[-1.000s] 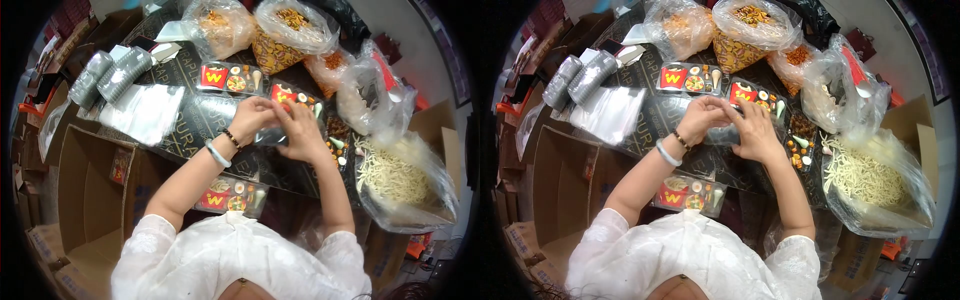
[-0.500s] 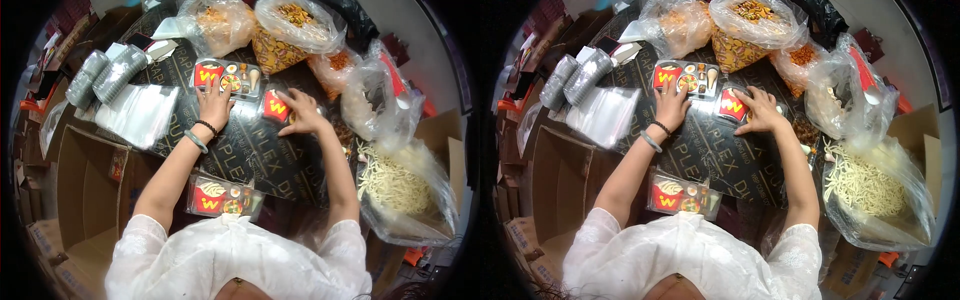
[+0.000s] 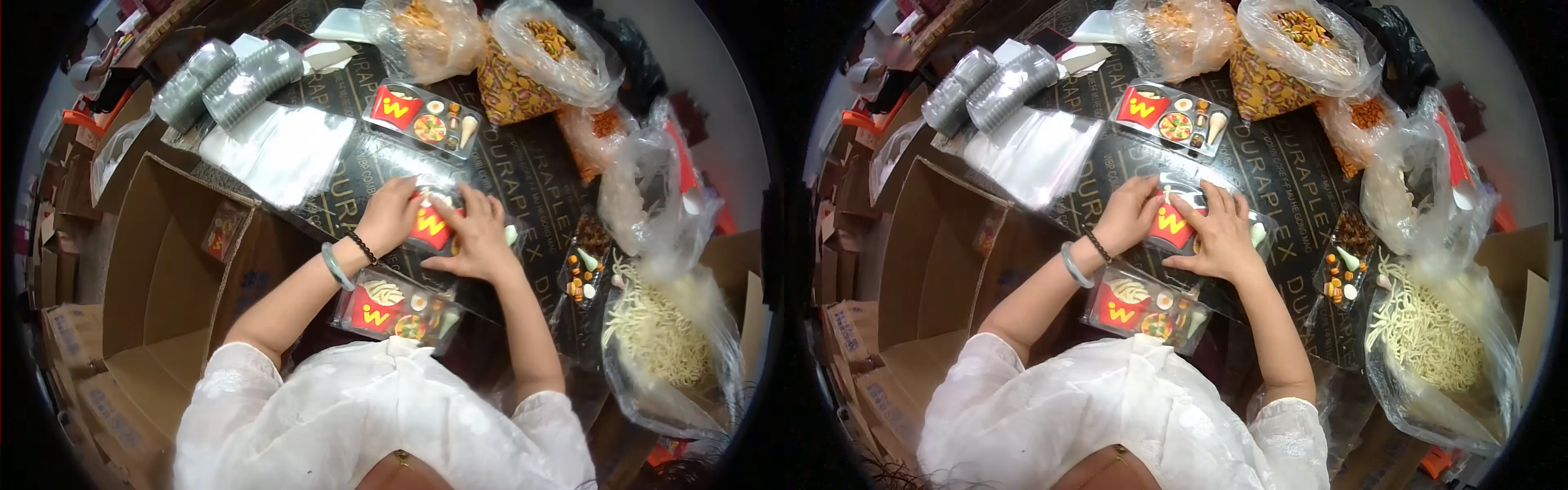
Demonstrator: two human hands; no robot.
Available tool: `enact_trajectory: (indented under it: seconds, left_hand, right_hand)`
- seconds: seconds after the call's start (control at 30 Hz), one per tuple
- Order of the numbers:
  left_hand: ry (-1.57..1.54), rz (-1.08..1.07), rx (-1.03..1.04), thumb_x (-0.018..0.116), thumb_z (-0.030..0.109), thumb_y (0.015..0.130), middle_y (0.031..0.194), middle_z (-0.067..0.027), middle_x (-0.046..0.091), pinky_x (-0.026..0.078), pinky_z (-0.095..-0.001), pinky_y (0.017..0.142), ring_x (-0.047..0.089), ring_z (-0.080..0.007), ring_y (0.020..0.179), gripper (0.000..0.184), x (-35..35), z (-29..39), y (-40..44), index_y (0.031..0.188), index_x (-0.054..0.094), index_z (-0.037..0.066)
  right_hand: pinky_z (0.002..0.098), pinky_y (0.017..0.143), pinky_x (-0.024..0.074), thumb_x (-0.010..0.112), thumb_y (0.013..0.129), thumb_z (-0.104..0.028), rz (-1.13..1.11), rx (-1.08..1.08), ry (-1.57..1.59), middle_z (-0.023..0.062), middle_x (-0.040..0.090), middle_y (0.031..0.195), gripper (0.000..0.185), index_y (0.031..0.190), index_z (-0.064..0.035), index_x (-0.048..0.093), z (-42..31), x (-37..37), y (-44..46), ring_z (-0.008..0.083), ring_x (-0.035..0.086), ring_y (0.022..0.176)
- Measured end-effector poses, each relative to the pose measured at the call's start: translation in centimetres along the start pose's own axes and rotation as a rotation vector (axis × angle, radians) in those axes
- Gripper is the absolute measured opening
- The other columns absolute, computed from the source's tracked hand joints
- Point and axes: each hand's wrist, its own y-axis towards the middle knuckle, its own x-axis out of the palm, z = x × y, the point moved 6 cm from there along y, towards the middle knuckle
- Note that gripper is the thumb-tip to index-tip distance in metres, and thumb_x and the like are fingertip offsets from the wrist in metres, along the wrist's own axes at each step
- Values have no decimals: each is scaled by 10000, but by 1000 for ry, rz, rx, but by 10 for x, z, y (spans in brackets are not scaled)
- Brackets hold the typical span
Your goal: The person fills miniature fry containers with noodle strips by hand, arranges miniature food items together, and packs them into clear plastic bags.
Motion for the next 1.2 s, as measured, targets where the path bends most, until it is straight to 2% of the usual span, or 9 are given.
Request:
enact_trajectory:
  seconds: [0.23,0.43,0.7,0.77,0.83,0.9,1.0,1.1,1.2]
  left_hand:
    - [101,23,-78,572,59,847,895,-207,580,472,-395,743,581,-364,835,268,-2,-9,-6,1090,592,-51]
    - [52,16,-85,573,59,850,889,-191,570,465,-380,735,576,-347,829,255,0,-9,-8,1085,604,-33]
    - [12,-86,-99,587,98,840,938,-206,569,462,-400,779,564,-374,884,251,-6,-22,-6,1060,584,-23]
    - [200,-7,-60,609,115,823,976,-206,570,459,-415,795,550,-380,910,266,-42,-26,-4,1050,578,-20]
    - [645,125,-51,642,131,787,1005,-229,565,462,-424,813,528,-363,957,266,-79,-37,-6,985,573,-32]
    - [885,15,-215,616,90,778,962,-222,586,483,-422,772,556,-374,924,213,-95,-70,-14,946,576,-35]
    - [973,-171,-161,595,55,741,804,-199,635,521,-384,711,628,-352,791,115,-95,-82,-20,830,605,-16]
    - [826,-121,-96,579,18,721,727,-168,645,525,-384,656,637,-340,690,81,-112,-77,-12,781,625,-13]
    - [627,-7,-248,651,114,735,704,-165,640,502,-406,640,632,-331,686,89,-141,-83,-3,739,677,29]
  right_hand:
    - [534,1071,170,754,492,-644,-29,6,-19,245,342,1390,1047,1379,-200,419,-4,7,8,380,299,1317]
    - [573,1074,123,752,449,-676,-79,197,-86,235,287,1434,1136,1404,-192,369,25,-8,-35,366,250,1352]
    - [502,1064,190,765,545,-586,0,48,-66,241,370,1338,937,1354,-233,449,-6,8,2,389,325,1264]
    - [500,1066,185,767,563,-566,1,38,-37,243,375,1328,894,1338,-240,466,-10,10,11,395,329,1250]
    - [501,1069,178,766,566,-569,0,53,-40,245,372,1332,895,1339,-235,463,-11,11,14,395,322,1257]
    - [505,1072,168,766,571,-569,-2,58,-35,253,363,1343,907,1350,-233,444,-11,11,14,397,311,1269]
    - [510,1074,165,767,571,-569,-4,64,-37,257,358,1348,921,1360,-231,430,-11,12,14,400,307,1273]
    - [510,1072,173,771,570,-560,-1,58,-51,250,355,1349,931,1363,-215,425,-11,11,14,403,312,1268]
    - [506,1065,190,775,569,-548,13,44,-59,233,351,1350,938,1363,-190,426,-12,10,13,405,324,1259]
